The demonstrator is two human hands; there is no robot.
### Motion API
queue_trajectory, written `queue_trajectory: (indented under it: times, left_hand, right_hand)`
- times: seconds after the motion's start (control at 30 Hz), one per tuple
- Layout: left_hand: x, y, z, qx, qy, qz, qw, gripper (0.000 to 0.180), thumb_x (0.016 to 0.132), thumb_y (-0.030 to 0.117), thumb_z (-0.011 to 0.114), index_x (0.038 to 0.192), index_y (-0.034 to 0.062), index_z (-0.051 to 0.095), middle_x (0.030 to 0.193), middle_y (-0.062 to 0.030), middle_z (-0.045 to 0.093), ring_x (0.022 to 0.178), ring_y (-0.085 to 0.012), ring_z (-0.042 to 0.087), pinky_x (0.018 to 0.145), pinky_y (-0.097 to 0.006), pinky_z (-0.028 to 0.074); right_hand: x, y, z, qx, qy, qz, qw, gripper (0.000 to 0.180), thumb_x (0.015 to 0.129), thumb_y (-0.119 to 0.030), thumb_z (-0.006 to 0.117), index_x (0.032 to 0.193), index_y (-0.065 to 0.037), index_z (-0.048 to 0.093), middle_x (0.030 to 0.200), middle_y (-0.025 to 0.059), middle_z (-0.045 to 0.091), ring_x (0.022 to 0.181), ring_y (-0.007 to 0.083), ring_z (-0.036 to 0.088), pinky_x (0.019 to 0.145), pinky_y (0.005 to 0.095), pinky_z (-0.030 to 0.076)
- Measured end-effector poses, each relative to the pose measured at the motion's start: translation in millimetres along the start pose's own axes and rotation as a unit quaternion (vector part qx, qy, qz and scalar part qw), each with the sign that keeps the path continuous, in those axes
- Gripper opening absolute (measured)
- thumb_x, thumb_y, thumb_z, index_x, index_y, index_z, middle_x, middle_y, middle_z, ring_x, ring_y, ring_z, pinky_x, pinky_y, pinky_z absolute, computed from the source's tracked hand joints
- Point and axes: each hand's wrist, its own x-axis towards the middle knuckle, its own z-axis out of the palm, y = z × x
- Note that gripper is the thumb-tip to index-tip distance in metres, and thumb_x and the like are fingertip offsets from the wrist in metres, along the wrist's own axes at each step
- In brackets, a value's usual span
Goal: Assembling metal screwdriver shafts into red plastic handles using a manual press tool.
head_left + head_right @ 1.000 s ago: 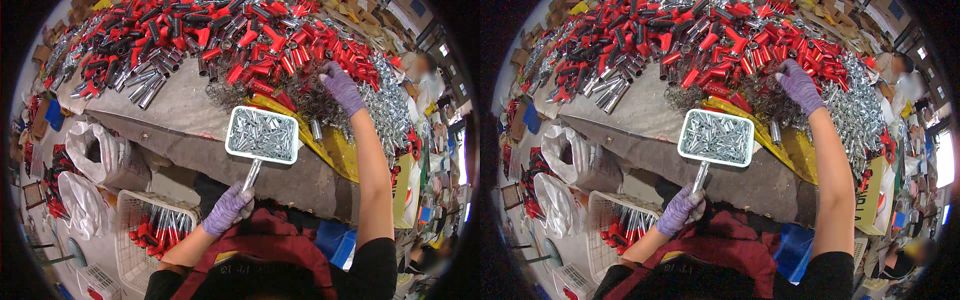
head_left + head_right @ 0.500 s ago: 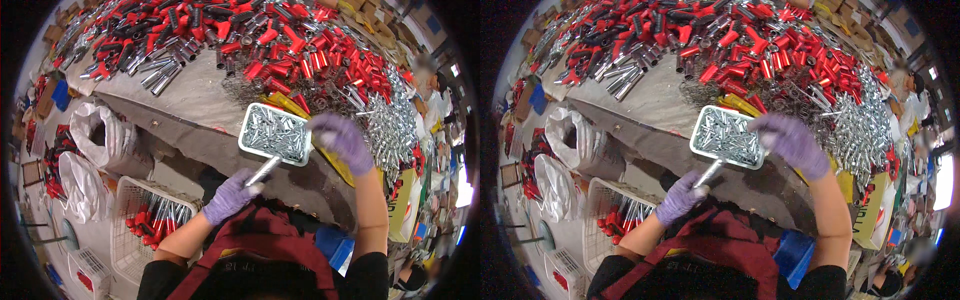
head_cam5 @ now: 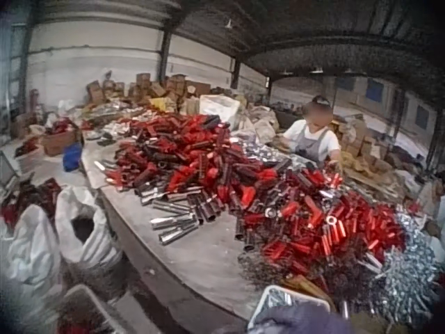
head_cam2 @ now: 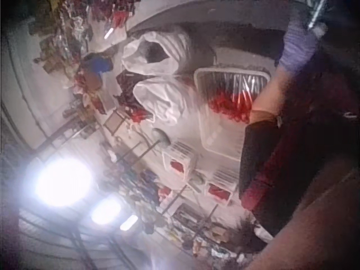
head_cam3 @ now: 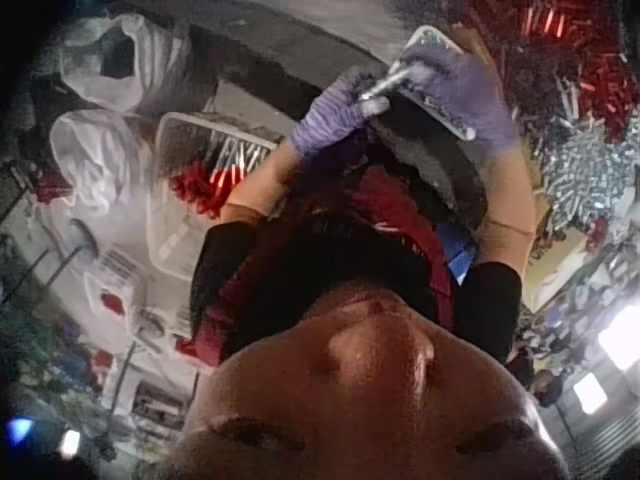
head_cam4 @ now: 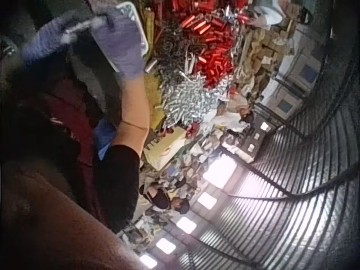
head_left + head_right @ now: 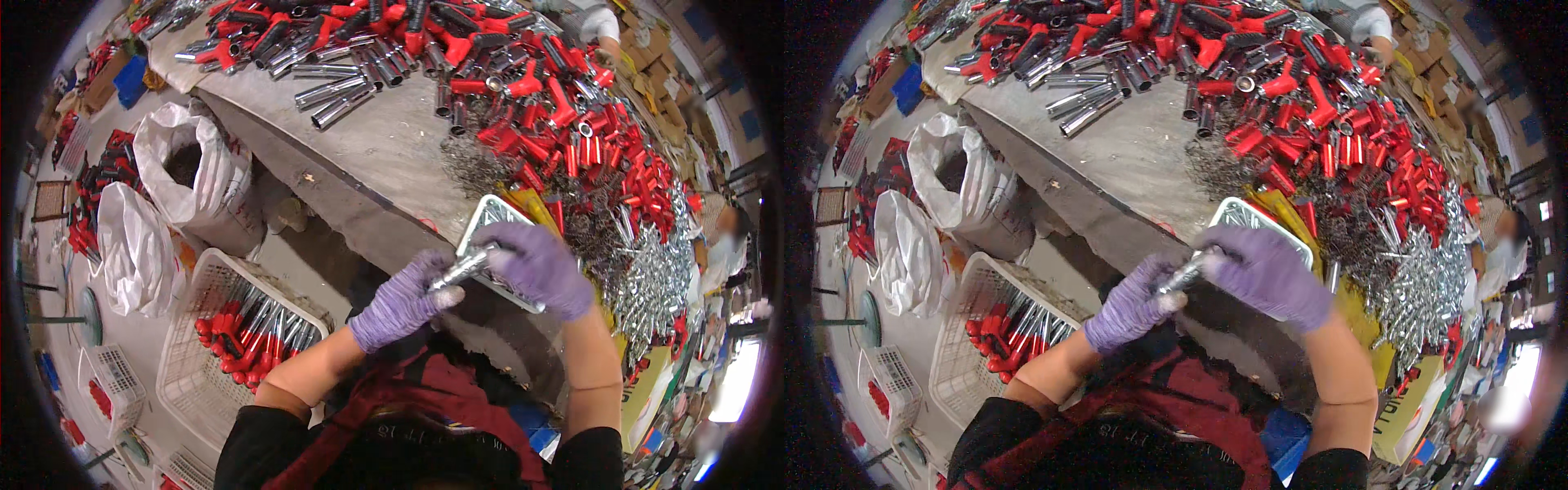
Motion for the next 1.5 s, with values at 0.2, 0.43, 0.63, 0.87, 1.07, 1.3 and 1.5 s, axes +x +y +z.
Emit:
queue_trajectory:
  times: [0.2,0.43,0.63,0.87,1.07,1.3,1.5]
  left_hand:
    - [-26,-17,-50,-0.008,0.132,0.008,0.991,0.049,0.089,0.022,0.056,0.131,0.0048,0.038,0.101,-0.0070,0.055,0.086,-0.0101,0.052,0.076,-0.024,0.044]
    - [-65,-27,-64,-0.323,0.177,-0.058,0.928,0.054,0.086,0.038,0.053,0.125,0.0019,0.042,0.080,-0.0058,0.059,0.056,-0.0079,0.051,0.044,-0.017,0.038]
    - [-88,-58,-74,-0.467,0.188,-0.081,0.860,0.040,0.086,0.037,0.054,0.105,0.0017,0.050,0.081,-0.0086,0.060,0.049,-0.0103,0.048,0.036,-0.020,0.036]
    - [-79,-53,-59,-0.513,0.187,-0.067,0.835,0.035,0.088,0.030,0.053,0.114,0.0072,0.046,0.086,-0.0073,0.058,0.053,-0.0104,0.049,0.041,-0.022,0.040]
    - [-74,-37,-29,-0.425,0.124,-0.095,0.892,0.045,0.083,0.026,0.060,0.120,0.0080,0.042,0.088,-0.0067,0.057,0.064,-0.0110,0.055,0.047,-0.021,0.045]
    - [-60,-23,18,-0.279,0.051,-0.112,0.952,0.035,0.084,0.025,0.061,0.110,0.0048,0.050,0.084,-0.0024,0.056,0.064,-0.0051,0.052,0.048,-0.018,0.042]
    - [-51,-26,44,-0.284,-0.031,-0.129,0.949,0.034,0.078,0.018,0.068,0.104,0.0082,0.048,0.080,-0.0022,0.054,0.061,-0.0062,0.051,0.046,-0.018,0.043]
  right_hand:
    - [111,-7,11,-0.204,0.062,-0.192,0.958,0.028,0.085,-0.024,0.052,0.110,-0.012,0.057,0.099,0.0133,0.061,0.094,0.0303,0.058,0.081,0.0378,0.047]
    - [283,19,66,-0.443,0.123,-0.224,0.859,0.031,0.076,-0.013,0.055,0.107,-0.011,0.058,0.106,0.0074,0.058,0.099,0.0270,0.056,0.080,0.0387,0.047]
    - [281,-8,67,-0.537,0.063,-0.066,0.839,0.032,0.077,-0.020,0.058,0.108,-0.012,0.056,0.100,0.0101,0.058,0.100,0.0270,0.055,0.082,0.0396,0.046]
    - [158,5,12,-0.189,0.080,-0.167,0.964,0.047,0.081,-0.030,0.058,0.118,-0.004,0.049,0.111,0.0171,0.055,0.103,0.0323,0.053,0.088,0.0393,0.042]
    - [9,7,-24,0.121,0.011,0.005,0.993,0.050,0.074,-0.026,0.068,0.114,-0.001,0.052,0.102,0.0095,0.058,0.090,0.0145,0.056,0.077,0.0284,0.047]
    - [-79,47,-38,0.190,0.216,0.075,0.955,0.048,0.075,-0.031,0.066,0.111,-0.003,0.052,0.083,0.0053,0.059,0.059,0.0090,0.056,0.051,0.0220,0.049]
    - [-114,60,-19,0.255,0.304,0.103,0.912,0.043,0.080,-0.028,0.059,0.114,-0.003,0.051,0.082,0.0053,0.056,0.063,0.0096,0.057,0.053,0.0215,0.049]
